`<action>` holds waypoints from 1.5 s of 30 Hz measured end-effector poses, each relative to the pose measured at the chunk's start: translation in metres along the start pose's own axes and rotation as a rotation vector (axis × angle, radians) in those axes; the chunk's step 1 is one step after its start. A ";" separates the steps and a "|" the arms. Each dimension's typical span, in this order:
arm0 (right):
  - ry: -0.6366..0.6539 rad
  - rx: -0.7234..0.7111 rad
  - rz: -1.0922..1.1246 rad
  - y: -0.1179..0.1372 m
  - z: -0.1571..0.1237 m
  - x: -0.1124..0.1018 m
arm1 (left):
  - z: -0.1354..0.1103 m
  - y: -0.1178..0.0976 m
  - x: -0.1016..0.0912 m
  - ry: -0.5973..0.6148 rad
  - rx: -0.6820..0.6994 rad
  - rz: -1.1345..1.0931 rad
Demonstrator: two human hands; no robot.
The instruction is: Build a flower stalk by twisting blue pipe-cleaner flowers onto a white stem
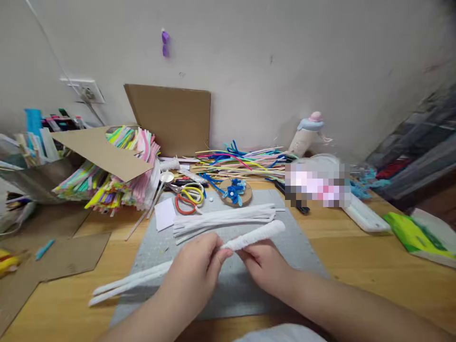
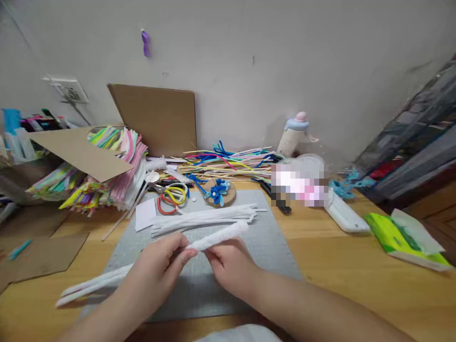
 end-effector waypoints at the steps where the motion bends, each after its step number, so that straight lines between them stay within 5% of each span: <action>1: -0.005 0.001 0.005 0.000 0.001 -0.001 | 0.000 0.000 0.000 -0.003 0.013 0.001; 9: -0.090 -0.067 -0.082 0.001 0.003 -0.008 | -0.003 0.003 -0.005 0.032 -0.096 0.156; 13: -0.122 -0.107 -0.177 0.002 0.006 -0.014 | -0.003 0.000 -0.008 -0.020 -0.016 0.117; 24: 0.052 -0.306 -0.531 0.025 -0.003 -0.006 | -0.003 0.006 -0.011 -0.281 0.055 0.343; 30: 0.021 -0.429 -0.607 0.037 -0.005 -0.022 | 0.001 0.005 -0.009 -0.257 0.147 0.509; 34: 0.036 -0.382 -0.472 0.038 0.001 -0.039 | 0.000 -0.001 -0.007 -0.188 0.344 0.535; 39: 0.229 -0.106 -0.012 0.024 0.016 -0.052 | -0.009 -0.012 -0.004 -0.088 0.615 0.424; 42: 0.281 0.011 0.226 0.010 0.021 -0.051 | -0.012 -0.015 -0.006 -0.176 0.663 0.356; 45: 0.251 0.094 0.334 0.000 0.020 -0.042 | -0.013 -0.013 -0.012 -0.391 0.591 0.273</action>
Point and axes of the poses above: each hand's wrist, its own z-axis towards the middle knuckle, its own x-axis out of the palm, y = z × x, the point moved 3 cm from there along z, towards the middle knuckle, and after that the axes turned 8 degrees about z, right-handed, at the moved point
